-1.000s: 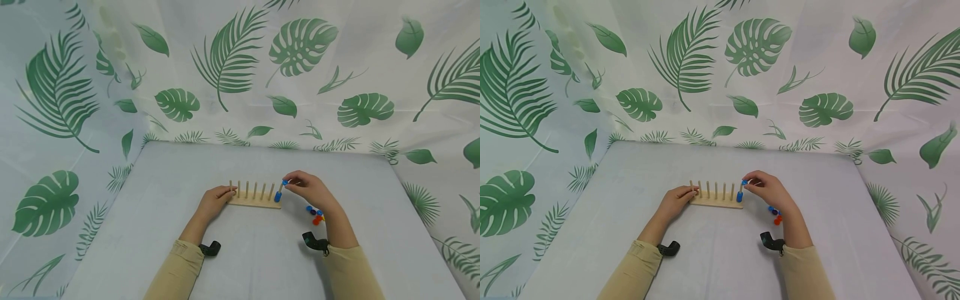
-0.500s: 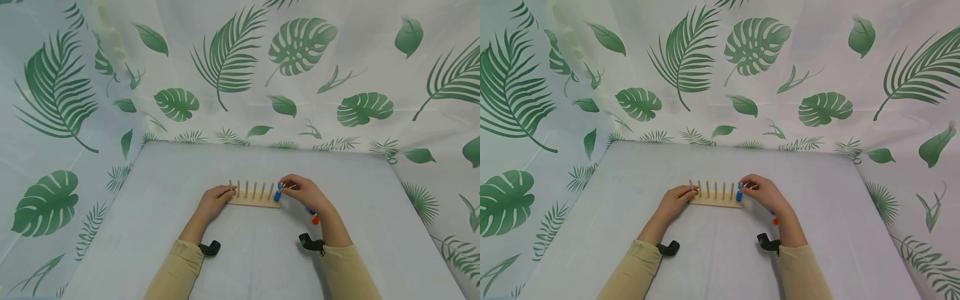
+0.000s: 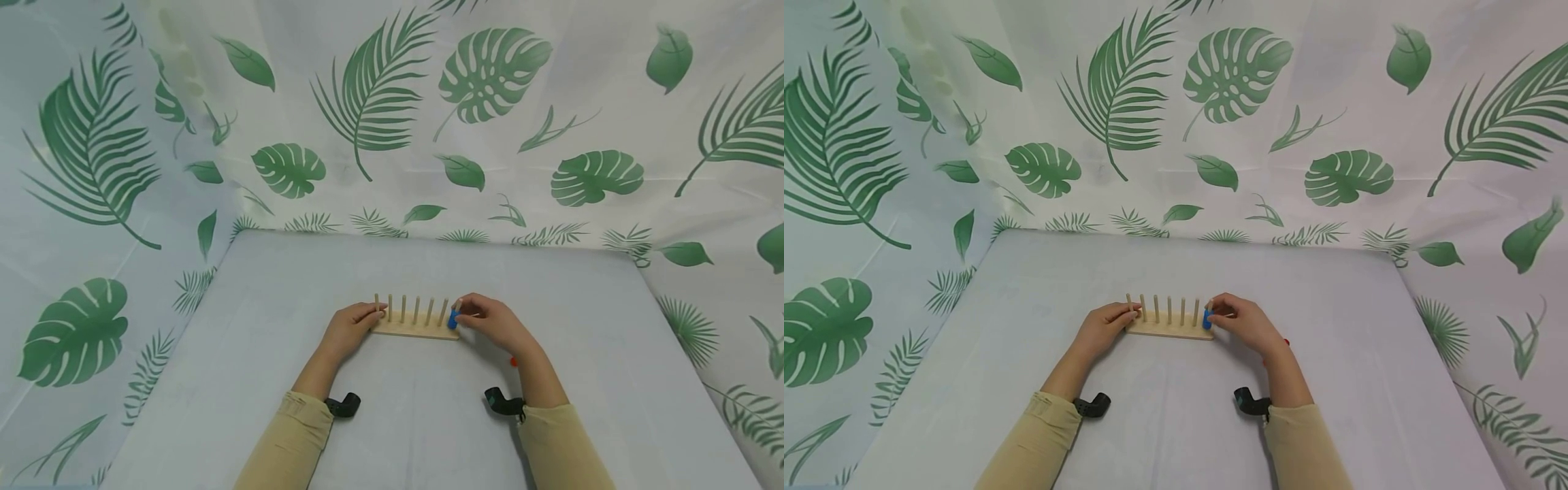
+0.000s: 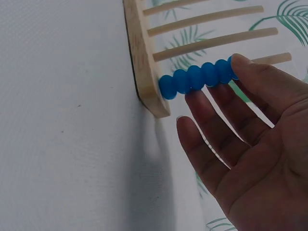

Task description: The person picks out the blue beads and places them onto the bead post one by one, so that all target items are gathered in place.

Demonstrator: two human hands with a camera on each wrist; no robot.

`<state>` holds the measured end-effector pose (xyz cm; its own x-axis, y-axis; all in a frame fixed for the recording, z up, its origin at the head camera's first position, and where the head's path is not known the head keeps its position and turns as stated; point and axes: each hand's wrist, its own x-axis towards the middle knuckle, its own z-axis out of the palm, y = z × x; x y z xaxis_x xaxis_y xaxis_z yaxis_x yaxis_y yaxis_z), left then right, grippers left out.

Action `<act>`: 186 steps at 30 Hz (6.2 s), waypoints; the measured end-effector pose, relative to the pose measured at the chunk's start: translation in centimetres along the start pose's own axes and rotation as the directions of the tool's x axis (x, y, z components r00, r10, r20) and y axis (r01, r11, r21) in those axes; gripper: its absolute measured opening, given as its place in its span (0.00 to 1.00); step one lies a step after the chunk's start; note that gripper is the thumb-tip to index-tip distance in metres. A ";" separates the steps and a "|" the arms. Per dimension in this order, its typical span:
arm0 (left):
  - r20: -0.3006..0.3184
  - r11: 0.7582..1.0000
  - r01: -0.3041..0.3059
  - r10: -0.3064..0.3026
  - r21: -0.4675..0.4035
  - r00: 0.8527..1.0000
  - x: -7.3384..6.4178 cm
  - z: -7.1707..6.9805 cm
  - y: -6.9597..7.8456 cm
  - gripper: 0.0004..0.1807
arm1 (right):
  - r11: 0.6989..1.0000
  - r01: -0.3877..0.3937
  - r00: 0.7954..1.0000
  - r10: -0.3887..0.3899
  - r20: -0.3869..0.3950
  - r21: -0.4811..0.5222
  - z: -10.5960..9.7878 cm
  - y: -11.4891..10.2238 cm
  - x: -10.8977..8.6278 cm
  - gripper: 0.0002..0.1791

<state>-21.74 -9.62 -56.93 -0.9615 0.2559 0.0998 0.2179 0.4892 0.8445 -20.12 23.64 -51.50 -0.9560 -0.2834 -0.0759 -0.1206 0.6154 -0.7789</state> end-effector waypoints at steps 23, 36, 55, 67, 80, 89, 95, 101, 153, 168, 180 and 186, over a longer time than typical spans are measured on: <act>-0.001 1.000 -0.011 0.011 0.003 1.000 0.0 0.0 0.0 0.14 | 1.000 0.019 1.000 -0.019 0.002 -0.006 -1.6 0.9 -1.0 0.17; -0.002 1.000 0.003 -0.003 0.000 1.000 0.0 0.0 0.1 0.15 | 0.992 -0.110 0.994 0.111 0.013 -0.069 -5.0 3.3 -2.7 0.21; -0.011 1.000 -0.005 0.005 -0.019 1.000 -0.1 0.0 0.3 0.13 | 0.955 -0.261 0.951 0.279 0.133 -0.137 -6.4 6.0 -3.4 0.14; -0.017 1.000 -0.017 0.017 -0.016 1.000 -0.1 0.0 0.2 0.13 | 0.947 -0.268 0.945 0.294 0.142 -0.175 -6.0 5.9 -2.6 0.14; -0.014 1.000 -0.020 0.020 -0.014 1.000 0.0 0.0 0.0 0.13 | 0.930 -0.348 0.931 0.358 0.075 -0.116 -5.8 5.9 -2.4 0.15; -0.007 1.000 -0.025 0.025 -0.003 1.000 0.0 0.1 -0.1 0.14 | 0.928 -0.356 0.924 0.366 0.106 -0.108 -5.9 6.1 -2.3 0.17; 0.001 1.000 -0.021 0.021 0.003 1.000 0.1 0.1 -0.2 0.15 | 0.932 -0.334 0.935 0.347 0.078 -0.142 -5.7 6.0 -2.2 0.16; 0.001 1.000 -0.009 0.009 -0.005 1.000 0.0 0.1 -0.1 0.15 | 0.931 -0.331 0.936 0.344 0.067 -0.154 -5.6 6.0 -2.3 0.17; -0.006 1.000 -0.005 0.005 0.005 1.000 0.1 0.2 -0.2 0.14 | 0.992 -0.037 0.998 0.030 -0.057 -0.121 -5.2 -0.9 -2.1 0.17; 0.002 1.000 0.001 -0.001 0.002 1.000 0.1 0.0 0.0 0.14 | 0.997 0.041 0.999 -0.043 -0.025 -0.065 -4.0 -3.6 -0.8 0.14; -0.002 1.000 -0.007 0.007 0.017 1.000 0.1 0.0 -0.2 0.14 | 0.995 0.066 0.998 -0.067 -0.012 -0.076 -3.3 -3.9 -0.3 0.11; -0.001 1.000 0.000 0.000 0.007 1.000 0.0 0.0 0.0 0.14 | 0.993 0.078 0.997 -0.079 -0.006 -0.090 -3.0 -3.9 -0.2 0.11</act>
<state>-21.79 -9.64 -56.95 -0.9616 0.2553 0.1005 0.2193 0.4951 0.8407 -20.23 23.46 -46.57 -0.9450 -0.3269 -0.0104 -0.2187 0.6551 -0.7232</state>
